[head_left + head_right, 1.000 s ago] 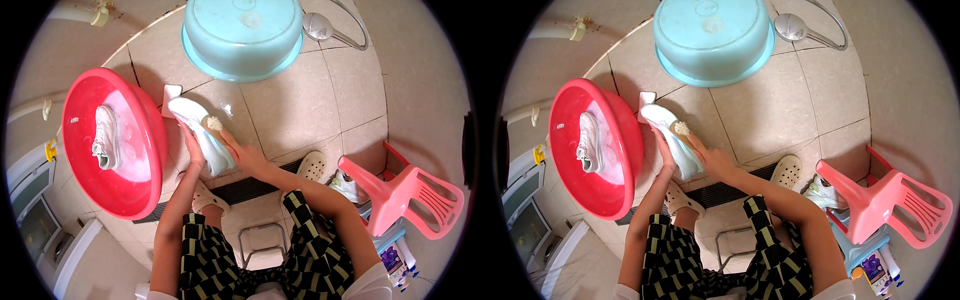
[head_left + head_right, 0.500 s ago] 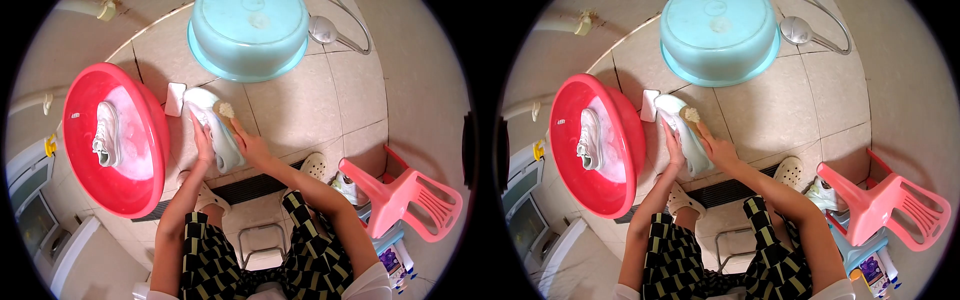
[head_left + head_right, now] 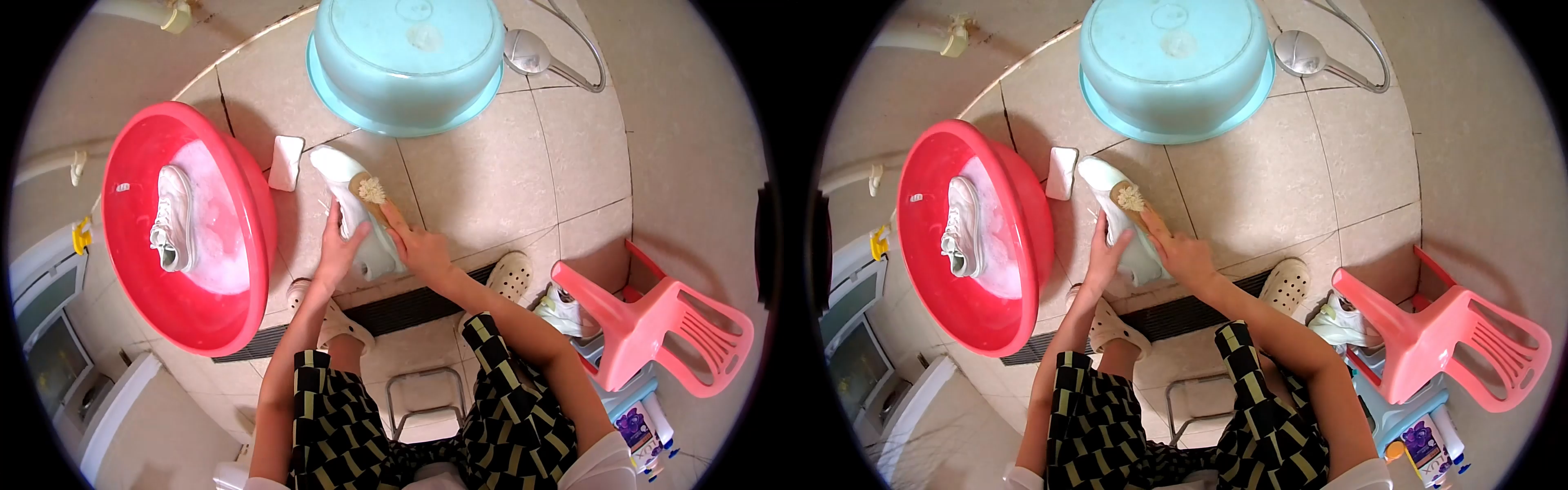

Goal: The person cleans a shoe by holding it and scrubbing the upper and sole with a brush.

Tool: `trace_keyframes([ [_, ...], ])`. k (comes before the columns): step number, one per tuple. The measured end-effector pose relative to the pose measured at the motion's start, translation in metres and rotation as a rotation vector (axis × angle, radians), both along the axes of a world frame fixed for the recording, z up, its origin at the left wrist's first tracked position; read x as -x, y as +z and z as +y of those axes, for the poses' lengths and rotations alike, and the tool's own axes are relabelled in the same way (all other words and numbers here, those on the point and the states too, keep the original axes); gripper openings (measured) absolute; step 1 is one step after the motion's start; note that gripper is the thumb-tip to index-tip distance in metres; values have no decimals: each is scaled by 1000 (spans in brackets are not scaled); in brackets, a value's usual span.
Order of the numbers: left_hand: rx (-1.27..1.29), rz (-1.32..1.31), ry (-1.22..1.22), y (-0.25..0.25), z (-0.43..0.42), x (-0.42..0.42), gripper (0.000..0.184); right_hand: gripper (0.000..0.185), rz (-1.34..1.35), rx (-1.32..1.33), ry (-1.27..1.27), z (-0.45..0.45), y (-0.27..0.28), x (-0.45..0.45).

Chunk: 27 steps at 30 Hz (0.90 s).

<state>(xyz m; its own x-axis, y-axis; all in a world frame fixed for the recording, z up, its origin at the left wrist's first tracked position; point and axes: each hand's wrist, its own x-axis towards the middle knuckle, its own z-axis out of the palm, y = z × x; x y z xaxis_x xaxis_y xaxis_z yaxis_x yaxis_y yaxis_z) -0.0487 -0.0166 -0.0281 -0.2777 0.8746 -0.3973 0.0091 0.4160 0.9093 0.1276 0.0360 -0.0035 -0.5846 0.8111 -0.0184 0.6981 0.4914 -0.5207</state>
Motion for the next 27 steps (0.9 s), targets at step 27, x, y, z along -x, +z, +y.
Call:
trace_keyframes([
  [27,7,222,16,-27,0,-20,44,74,-94,61,101,53,26,67],
])
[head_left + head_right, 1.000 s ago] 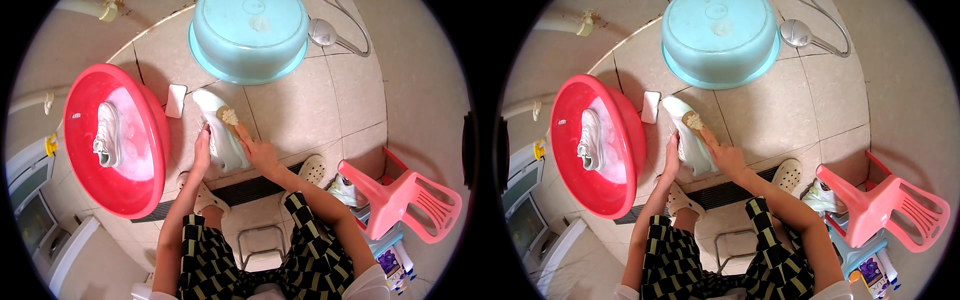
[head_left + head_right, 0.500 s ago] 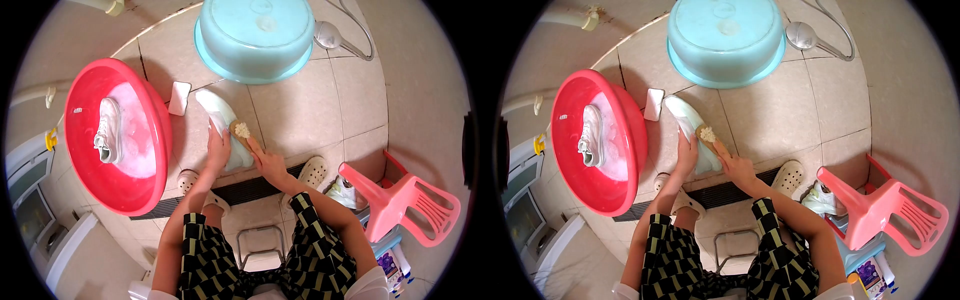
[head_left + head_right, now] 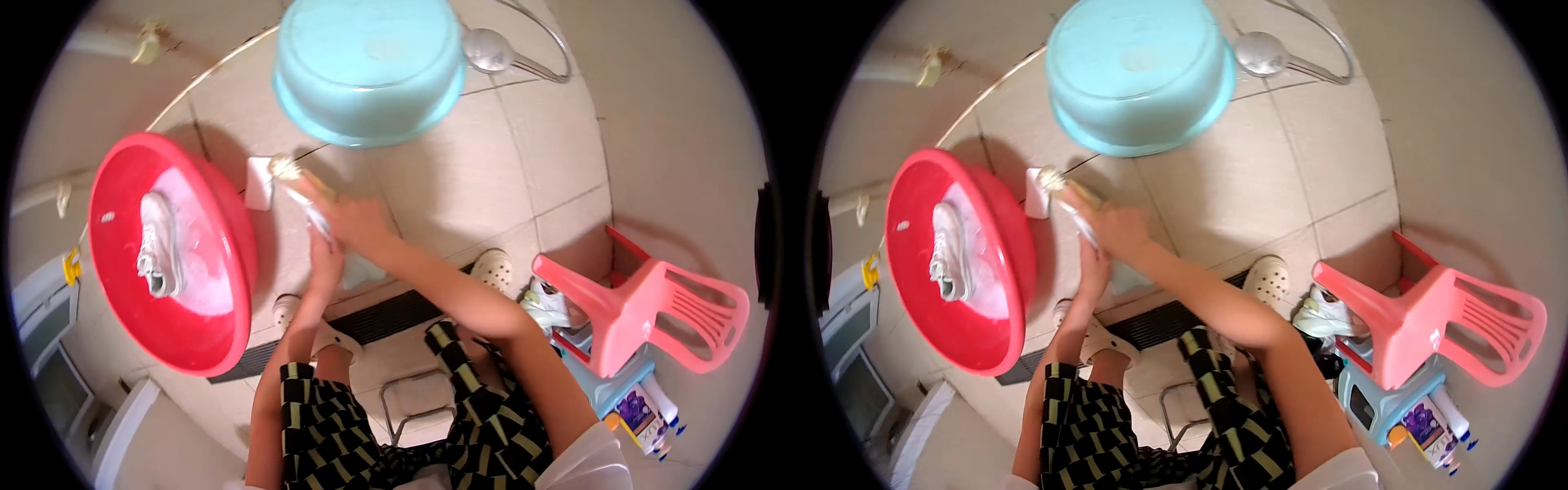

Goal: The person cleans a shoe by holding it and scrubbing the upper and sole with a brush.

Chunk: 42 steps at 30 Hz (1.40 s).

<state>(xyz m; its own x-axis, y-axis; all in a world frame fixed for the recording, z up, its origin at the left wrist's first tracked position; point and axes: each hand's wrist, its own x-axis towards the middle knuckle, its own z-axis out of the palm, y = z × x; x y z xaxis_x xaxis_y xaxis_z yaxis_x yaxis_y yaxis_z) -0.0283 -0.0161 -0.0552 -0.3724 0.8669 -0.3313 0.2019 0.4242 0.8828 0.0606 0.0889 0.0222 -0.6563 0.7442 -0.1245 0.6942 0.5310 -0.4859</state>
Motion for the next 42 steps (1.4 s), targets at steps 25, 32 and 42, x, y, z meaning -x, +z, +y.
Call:
trace_keyframes([
  [25,-79,47,102,-1,12,0,41,79,-23,227,20,-79,-10,-111],
  [32,-50,78,130,22,24,-16,40,64,-20,219,-59,-83,-5,-120],
  [42,-118,184,70,13,16,-7,38,59,56,-90,-16,-53,-44,-72],
])
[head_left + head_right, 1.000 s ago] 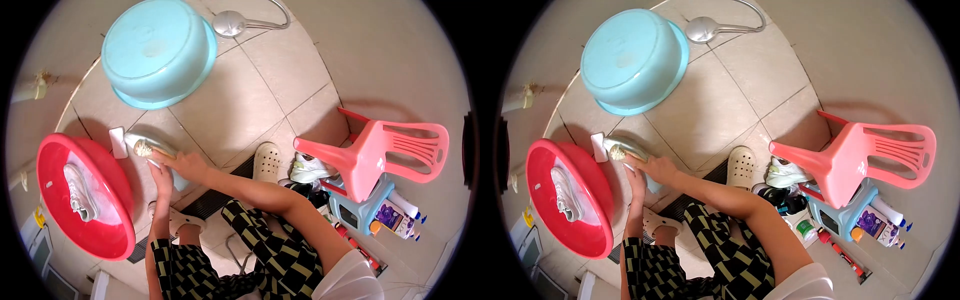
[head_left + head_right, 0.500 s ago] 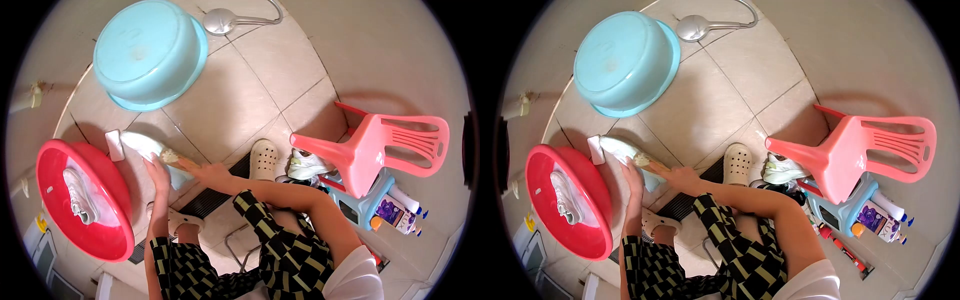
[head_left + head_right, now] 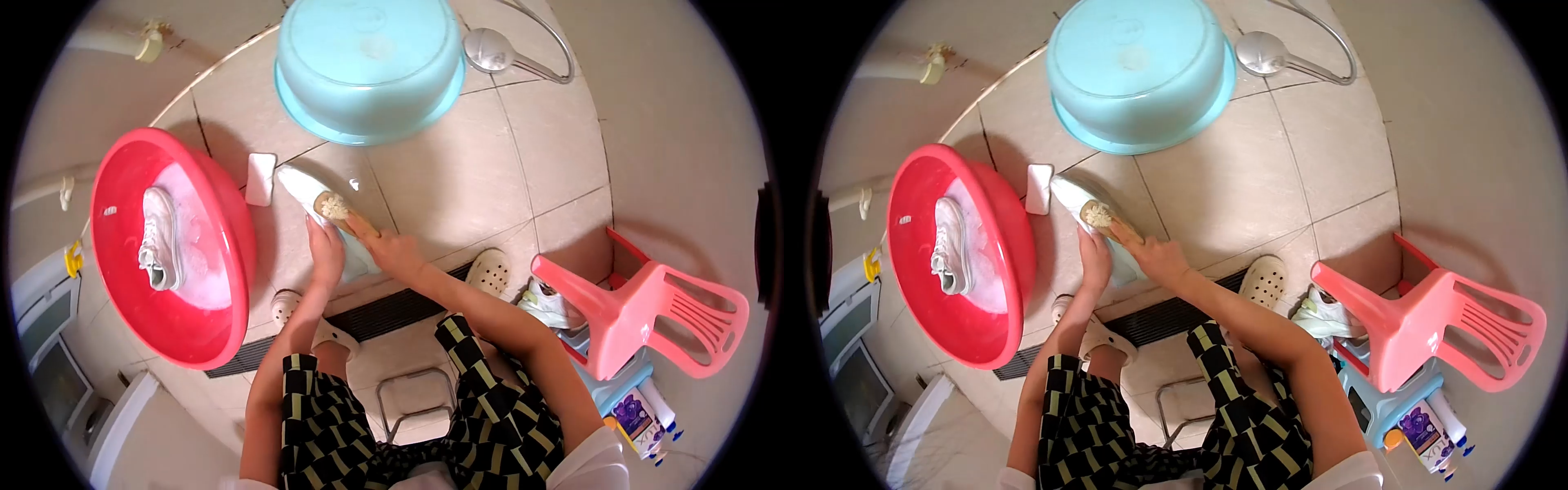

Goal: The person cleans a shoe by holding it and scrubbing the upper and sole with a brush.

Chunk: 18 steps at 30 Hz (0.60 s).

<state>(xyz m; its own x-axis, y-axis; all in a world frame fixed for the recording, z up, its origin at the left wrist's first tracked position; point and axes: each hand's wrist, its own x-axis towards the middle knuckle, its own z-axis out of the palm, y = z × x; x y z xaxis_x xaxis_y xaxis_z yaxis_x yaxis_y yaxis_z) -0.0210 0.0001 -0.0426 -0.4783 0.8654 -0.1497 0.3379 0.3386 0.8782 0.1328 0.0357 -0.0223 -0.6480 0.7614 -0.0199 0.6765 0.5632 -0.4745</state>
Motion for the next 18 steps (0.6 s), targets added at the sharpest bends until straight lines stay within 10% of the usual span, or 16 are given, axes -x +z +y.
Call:
trace_keyframes([
  [18,-2,-263,126,1,-3,-2,43,68,-30,-17,131,47,33,86],
])
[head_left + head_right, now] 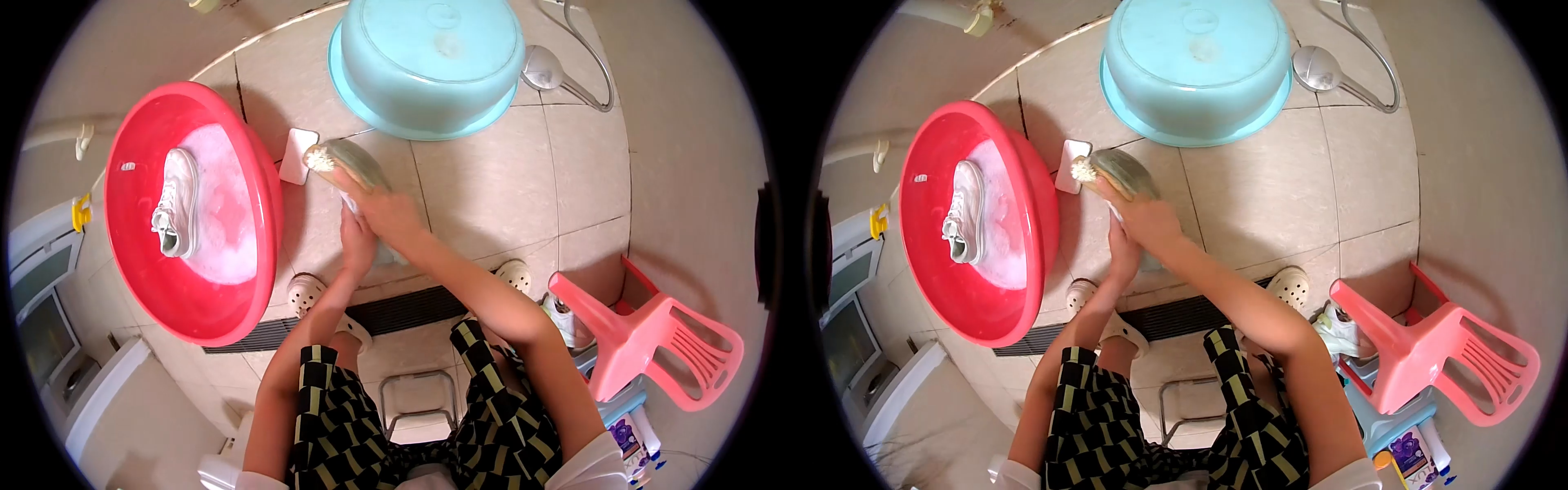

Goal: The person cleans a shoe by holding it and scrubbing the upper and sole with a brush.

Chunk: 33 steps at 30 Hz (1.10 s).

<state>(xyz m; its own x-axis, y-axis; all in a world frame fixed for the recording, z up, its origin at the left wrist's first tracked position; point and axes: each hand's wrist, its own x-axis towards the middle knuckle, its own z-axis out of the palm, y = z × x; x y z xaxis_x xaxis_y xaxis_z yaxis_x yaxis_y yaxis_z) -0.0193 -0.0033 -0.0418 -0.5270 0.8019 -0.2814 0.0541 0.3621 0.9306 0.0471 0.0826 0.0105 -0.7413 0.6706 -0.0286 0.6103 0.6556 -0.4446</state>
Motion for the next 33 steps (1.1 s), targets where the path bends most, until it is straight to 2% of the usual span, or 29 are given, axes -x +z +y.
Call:
trace_keyframes([
  [3,35,138,-12,-3,1,0,45,68,25,141,-27,-3,-5,-19],
  [9,101,218,-42,-4,-1,1,46,70,-119,-16,4,-30,-15,-67],
  [11,111,213,-56,-4,-2,-1,46,73,-160,-178,-16,-47,-21,-84],
  [12,87,209,-24,2,0,-3,45,73,-161,-176,-17,-52,-18,-92],
  [14,62,204,8,12,4,-5,44,66,-222,-29,-57,-58,-11,-102],
  [16,41,113,1,20,5,-9,43,65,-278,-8,-43,-59,-4,-110],
  [20,-35,148,23,16,-4,-12,45,64,-359,79,-21,-58,-5,-122],
  [23,-79,253,61,9,-13,-7,47,62,-257,121,-93,-59,-10,-124],
  [25,104,222,-70,4,-20,0,37,61,-249,120,-90,-56,-7,-123],
  [29,107,270,-110,29,-9,-2,24,60,-186,89,-87,-46,-12,-113],
  [31,256,230,-135,47,2,-3,18,59,-125,165,-108,-33,-5,-101],
  [32,257,228,-139,48,6,-3,18,58,-64,243,-128,-26,0,-95],
  [33,146,225,-74,47,9,-3,17,58,-67,245,-132,-19,3,-92],
])
